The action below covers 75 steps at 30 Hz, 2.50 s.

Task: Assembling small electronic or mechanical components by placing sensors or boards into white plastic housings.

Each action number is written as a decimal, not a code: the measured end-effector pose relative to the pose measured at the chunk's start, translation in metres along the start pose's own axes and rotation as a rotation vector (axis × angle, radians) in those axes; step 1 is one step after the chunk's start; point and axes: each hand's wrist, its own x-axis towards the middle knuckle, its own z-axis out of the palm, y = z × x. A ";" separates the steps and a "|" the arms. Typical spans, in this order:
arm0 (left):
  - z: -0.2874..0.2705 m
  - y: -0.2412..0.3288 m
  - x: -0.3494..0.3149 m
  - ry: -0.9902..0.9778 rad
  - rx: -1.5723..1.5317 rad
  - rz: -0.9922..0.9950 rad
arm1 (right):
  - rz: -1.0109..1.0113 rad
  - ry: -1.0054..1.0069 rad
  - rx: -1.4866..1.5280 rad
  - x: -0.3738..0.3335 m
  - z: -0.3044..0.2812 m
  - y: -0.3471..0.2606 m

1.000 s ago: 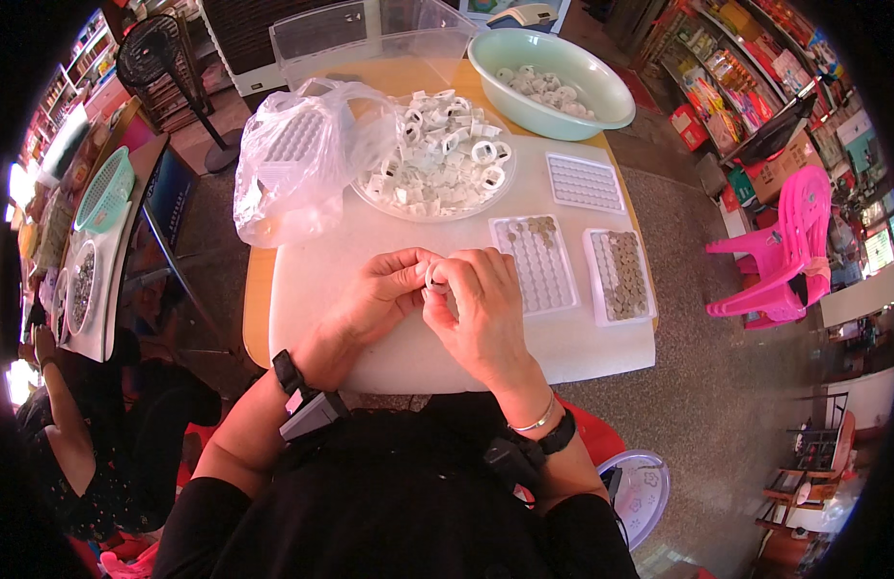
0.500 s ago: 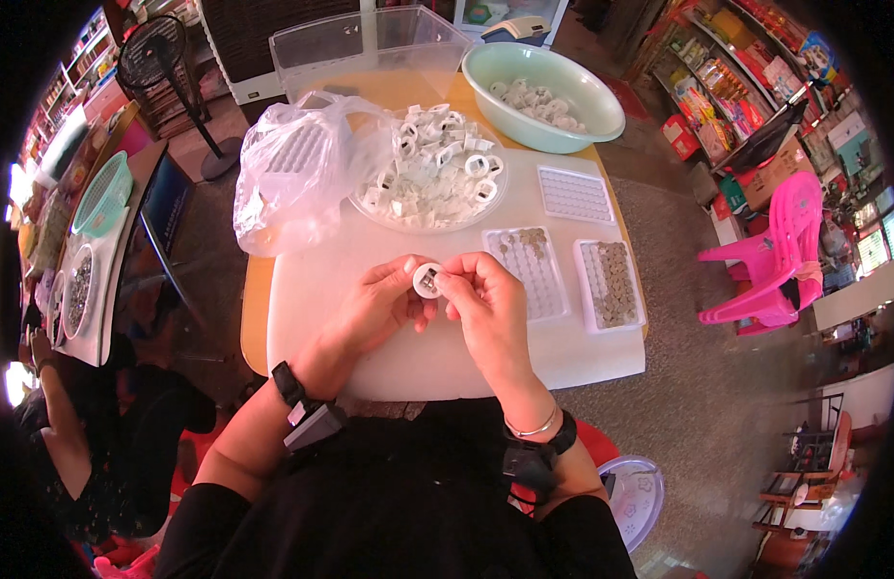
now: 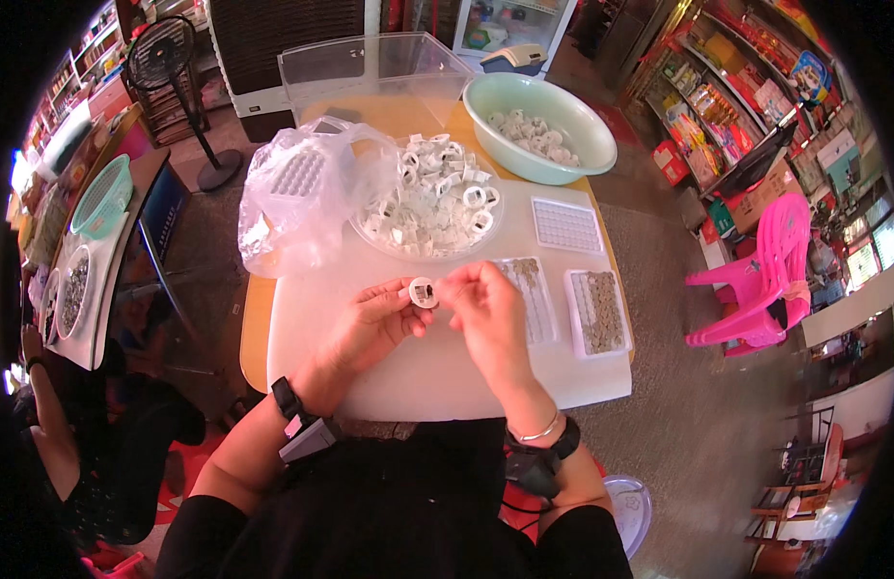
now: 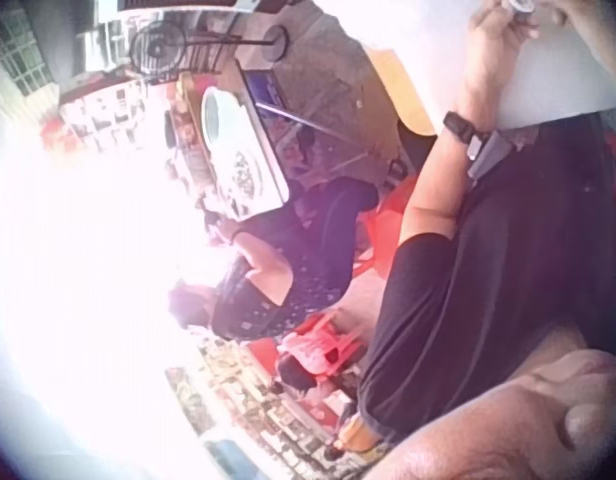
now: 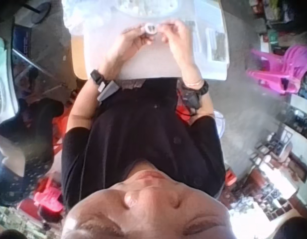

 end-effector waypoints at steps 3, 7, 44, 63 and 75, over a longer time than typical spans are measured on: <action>0.000 0.000 0.001 0.063 -0.013 0.016 | -0.153 0.084 -0.374 0.041 -0.013 -0.003; 0.000 -0.001 0.003 0.112 -0.038 0.011 | -0.467 0.019 -0.775 0.103 -0.006 0.018; -0.004 -0.001 0.002 0.139 0.022 0.074 | -0.421 -0.088 -0.864 -0.019 -0.008 0.035; -0.001 0.000 0.001 0.141 0.042 0.074 | -0.016 0.067 0.119 -0.031 -0.002 0.032; -0.002 0.000 0.001 0.130 0.056 0.066 | -0.362 -0.061 -0.573 -0.030 -0.008 0.043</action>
